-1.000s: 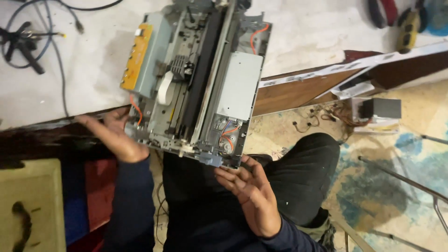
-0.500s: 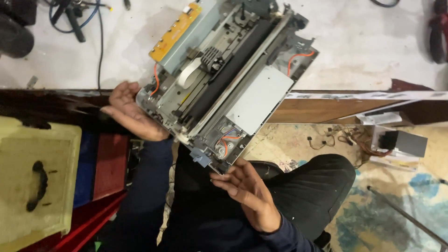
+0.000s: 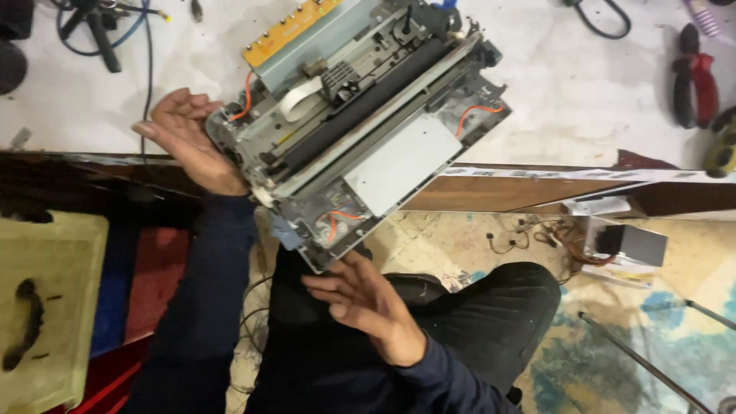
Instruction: Disassembling a printer by removing screws, disconnecting internal cables, and lifting out the main internal mechanism.
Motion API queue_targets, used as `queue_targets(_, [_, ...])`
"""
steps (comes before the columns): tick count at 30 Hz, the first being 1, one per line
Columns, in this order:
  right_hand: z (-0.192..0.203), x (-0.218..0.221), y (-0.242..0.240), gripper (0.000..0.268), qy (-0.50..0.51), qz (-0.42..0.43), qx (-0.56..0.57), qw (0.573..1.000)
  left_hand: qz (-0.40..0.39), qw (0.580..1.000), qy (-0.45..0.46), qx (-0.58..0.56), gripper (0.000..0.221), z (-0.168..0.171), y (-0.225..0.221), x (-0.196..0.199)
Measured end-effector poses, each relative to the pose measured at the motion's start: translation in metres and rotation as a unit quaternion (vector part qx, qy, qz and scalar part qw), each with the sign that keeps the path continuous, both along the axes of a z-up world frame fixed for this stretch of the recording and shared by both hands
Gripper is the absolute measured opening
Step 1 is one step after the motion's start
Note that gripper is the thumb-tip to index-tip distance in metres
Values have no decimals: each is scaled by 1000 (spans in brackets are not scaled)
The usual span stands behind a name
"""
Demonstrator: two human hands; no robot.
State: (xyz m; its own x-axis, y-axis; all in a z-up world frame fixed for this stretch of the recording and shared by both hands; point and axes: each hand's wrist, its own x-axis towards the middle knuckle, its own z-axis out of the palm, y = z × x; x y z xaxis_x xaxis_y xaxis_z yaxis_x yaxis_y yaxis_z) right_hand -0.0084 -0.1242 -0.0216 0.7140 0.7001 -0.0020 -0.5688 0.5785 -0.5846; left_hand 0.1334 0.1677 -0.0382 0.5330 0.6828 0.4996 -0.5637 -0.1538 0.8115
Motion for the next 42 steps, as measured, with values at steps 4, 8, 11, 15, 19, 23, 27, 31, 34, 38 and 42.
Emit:
queue_targets(4, [2,12,14,78,-22,30,-22,999,-30,997,19,-69,87,4,18,19])
queue_targets(8, [-1,23,30,80,-59,49,-26,997,-53,993,10,-104,85,4,38,41])
queue_targets(11, [-4,33,42,83,-71,43,-26,996,-109,992,13,-66,91,-4,51,65])
queue_targets(15, [-17,44,53,84,-78,36,0,996,-136,989,-26,-45,95,-15,61,98])
queue_targets(19, [-22,51,63,81,-96,19,-2,995,-179,982,-63,-23,91,-28,68,124])
queue_targets(23, [-40,50,65,72,-106,3,-4,994,-192,970,-46,-146,80,-14,53,117])
queue_targets(27, [-55,56,47,64,-131,8,-29,991,-225,969,-69,-72,71,-26,55,114])
queue_targets(31, [-84,61,25,53,-48,-37,-145,988,-270,951,-84,-127,63,-30,50,113])
queue_targets(34, [-122,66,9,51,21,-74,-245,966,-258,954,-80,-127,59,-30,46,108])
queue_targets(38, [-240,67,-22,48,80,-92,-382,916,-254,955,-62,-139,60,-29,45,109])
queue_targets(42, [-302,70,-35,52,90,47,-586,804,-250,955,-53,-152,64,-26,44,108])
